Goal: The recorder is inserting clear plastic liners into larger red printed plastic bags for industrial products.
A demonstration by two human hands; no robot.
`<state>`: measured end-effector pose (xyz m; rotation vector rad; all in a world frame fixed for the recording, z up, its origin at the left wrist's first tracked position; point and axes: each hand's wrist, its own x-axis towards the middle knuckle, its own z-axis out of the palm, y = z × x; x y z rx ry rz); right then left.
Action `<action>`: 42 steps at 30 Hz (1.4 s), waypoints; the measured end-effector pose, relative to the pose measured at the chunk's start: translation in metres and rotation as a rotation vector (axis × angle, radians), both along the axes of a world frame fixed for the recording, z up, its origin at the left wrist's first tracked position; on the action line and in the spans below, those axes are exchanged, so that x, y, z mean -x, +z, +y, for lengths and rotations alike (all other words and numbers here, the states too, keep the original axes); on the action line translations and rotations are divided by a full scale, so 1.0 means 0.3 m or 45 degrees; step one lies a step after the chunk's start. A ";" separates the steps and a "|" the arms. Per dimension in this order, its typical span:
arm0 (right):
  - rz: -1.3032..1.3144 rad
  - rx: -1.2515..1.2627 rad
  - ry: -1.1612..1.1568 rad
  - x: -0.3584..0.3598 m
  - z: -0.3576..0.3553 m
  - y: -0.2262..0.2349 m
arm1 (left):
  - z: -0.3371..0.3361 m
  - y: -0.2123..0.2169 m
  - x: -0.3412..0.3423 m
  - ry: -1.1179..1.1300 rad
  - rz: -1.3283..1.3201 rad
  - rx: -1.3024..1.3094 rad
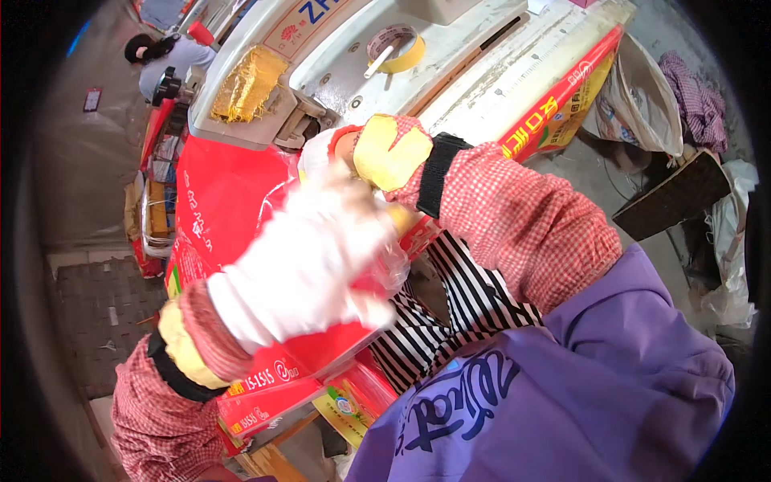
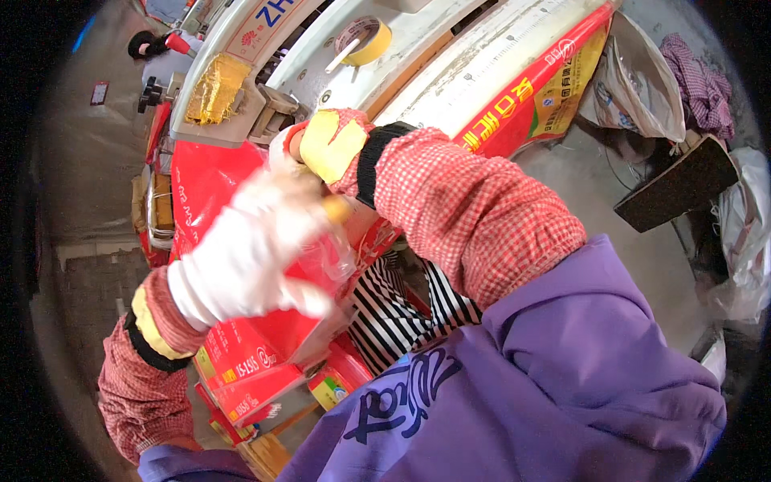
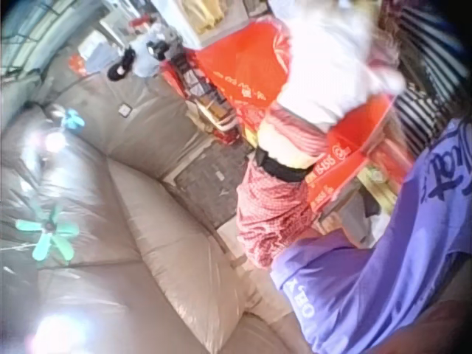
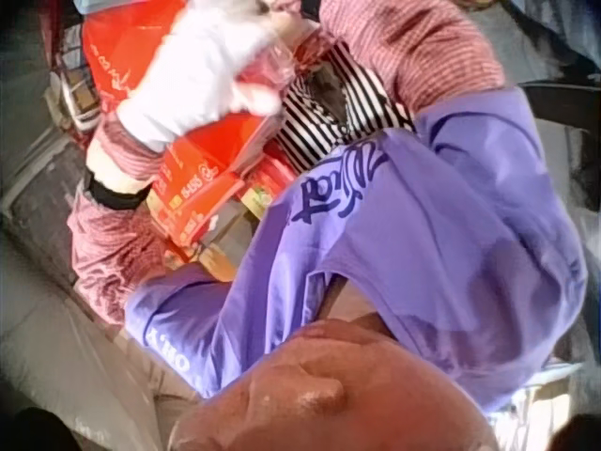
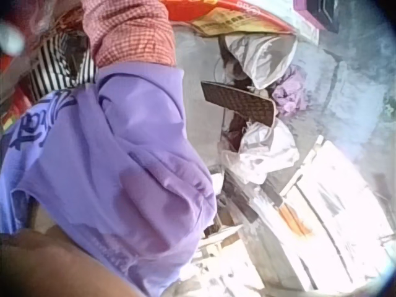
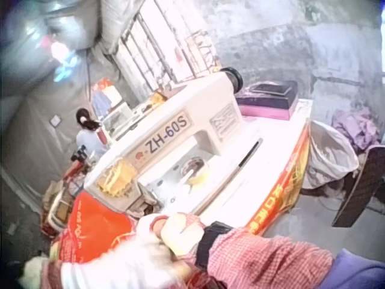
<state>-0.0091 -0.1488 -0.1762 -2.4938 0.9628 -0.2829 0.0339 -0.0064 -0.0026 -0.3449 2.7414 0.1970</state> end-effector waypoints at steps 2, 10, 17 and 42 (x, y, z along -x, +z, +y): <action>0.026 0.041 0.060 0.021 0.012 0.030 | 0.057 0.026 0.014 0.126 -0.454 -0.364; -0.201 0.173 -0.075 0.212 0.322 -0.038 | -0.008 0.180 -0.044 1.124 -0.492 -0.684; -0.515 0.295 -0.318 0.151 0.377 0.048 | 0.299 0.256 -0.174 0.238 -1.751 0.244; -0.804 0.108 0.500 -0.215 0.168 -0.022 | 0.164 0.076 0.067 0.149 -1.248 -0.080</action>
